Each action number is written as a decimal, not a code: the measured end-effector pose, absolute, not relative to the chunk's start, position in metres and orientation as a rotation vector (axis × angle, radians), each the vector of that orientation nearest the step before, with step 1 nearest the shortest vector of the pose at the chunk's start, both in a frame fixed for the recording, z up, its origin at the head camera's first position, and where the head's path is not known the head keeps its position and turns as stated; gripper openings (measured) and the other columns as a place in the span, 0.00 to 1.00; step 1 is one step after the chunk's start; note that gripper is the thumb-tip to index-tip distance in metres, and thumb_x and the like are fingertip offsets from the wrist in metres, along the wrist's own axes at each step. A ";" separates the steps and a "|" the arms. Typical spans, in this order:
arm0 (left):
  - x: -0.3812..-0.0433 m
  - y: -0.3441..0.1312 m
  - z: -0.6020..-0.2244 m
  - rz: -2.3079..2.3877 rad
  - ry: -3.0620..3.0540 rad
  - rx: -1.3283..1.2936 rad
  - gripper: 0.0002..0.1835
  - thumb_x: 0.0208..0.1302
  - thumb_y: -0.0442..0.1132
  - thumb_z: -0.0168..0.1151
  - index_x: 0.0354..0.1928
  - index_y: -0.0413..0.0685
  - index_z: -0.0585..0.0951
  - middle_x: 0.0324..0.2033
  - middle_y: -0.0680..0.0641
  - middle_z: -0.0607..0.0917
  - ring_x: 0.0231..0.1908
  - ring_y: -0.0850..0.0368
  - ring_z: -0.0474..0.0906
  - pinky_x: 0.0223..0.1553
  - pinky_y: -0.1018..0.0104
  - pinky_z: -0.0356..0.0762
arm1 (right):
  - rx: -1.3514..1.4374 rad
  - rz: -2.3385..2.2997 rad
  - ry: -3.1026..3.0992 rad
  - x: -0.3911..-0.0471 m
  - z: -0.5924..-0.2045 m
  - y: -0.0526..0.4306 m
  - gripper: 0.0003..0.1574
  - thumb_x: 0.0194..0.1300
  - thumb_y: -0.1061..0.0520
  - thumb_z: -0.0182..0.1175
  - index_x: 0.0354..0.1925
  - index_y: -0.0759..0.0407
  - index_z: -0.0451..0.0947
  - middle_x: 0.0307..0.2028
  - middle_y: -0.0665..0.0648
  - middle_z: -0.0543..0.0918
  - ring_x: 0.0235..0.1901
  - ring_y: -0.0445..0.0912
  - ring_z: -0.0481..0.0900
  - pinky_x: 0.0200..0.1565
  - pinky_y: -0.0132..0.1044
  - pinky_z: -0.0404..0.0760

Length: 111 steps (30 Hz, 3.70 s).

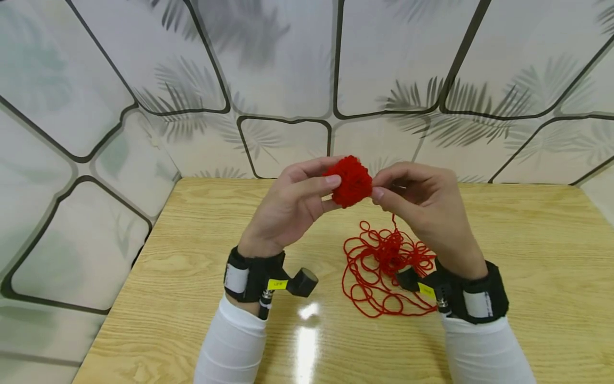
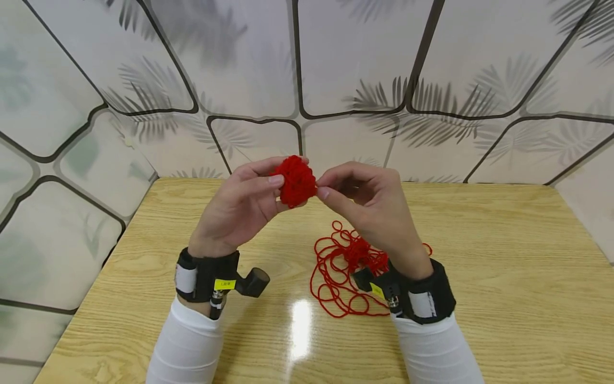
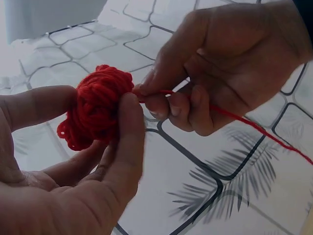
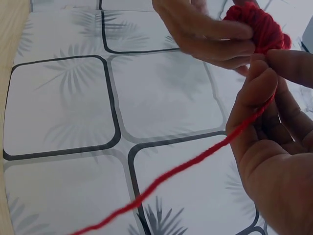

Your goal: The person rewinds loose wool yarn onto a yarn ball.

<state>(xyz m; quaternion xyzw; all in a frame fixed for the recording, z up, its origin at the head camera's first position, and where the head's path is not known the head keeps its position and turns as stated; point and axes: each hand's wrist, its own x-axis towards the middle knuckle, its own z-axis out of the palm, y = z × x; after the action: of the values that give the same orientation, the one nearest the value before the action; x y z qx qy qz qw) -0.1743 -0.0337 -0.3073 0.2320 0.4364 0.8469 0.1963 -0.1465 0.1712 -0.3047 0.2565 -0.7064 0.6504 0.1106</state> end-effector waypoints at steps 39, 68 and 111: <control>-0.174 -0.029 -0.304 2.538 1.328 0.543 0.20 0.63 0.34 0.56 0.56 0.33 0.70 0.55 0.38 0.72 0.53 0.45 0.71 0.56 0.53 0.66 | 0.763 1.902 -2.085 -0.146 -0.303 0.174 0.08 0.56 0.68 0.60 0.37 0.65 0.79 0.31 0.64 0.78 0.28 0.50 0.71 0.28 0.36 0.73; -0.172 -0.031 -0.304 2.339 1.146 0.659 0.18 0.65 0.34 0.48 0.55 0.35 0.68 0.56 0.38 0.70 0.52 0.47 0.69 0.52 0.56 0.69 | 0.831 1.969 -2.086 -0.153 -0.312 0.172 0.08 0.57 0.69 0.59 0.37 0.65 0.78 0.32 0.65 0.78 0.29 0.52 0.73 0.32 0.38 0.77; -0.172 -0.014 -0.311 2.593 1.571 0.312 0.20 0.57 0.40 0.63 0.48 0.35 0.73 0.45 0.38 0.78 0.45 0.48 0.76 0.49 0.56 0.73 | 0.855 1.747 -2.126 -0.141 -0.311 0.149 0.11 0.55 0.67 0.61 0.38 0.58 0.80 0.33 0.55 0.80 0.32 0.49 0.75 0.34 0.38 0.78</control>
<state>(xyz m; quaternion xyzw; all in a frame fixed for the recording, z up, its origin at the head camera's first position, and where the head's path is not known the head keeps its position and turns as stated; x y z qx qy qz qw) -0.1724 -0.0141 -0.3109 0.1021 0.5147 0.8500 0.0468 -0.1409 0.1487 -0.3109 0.2942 -0.7316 0.6011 0.1300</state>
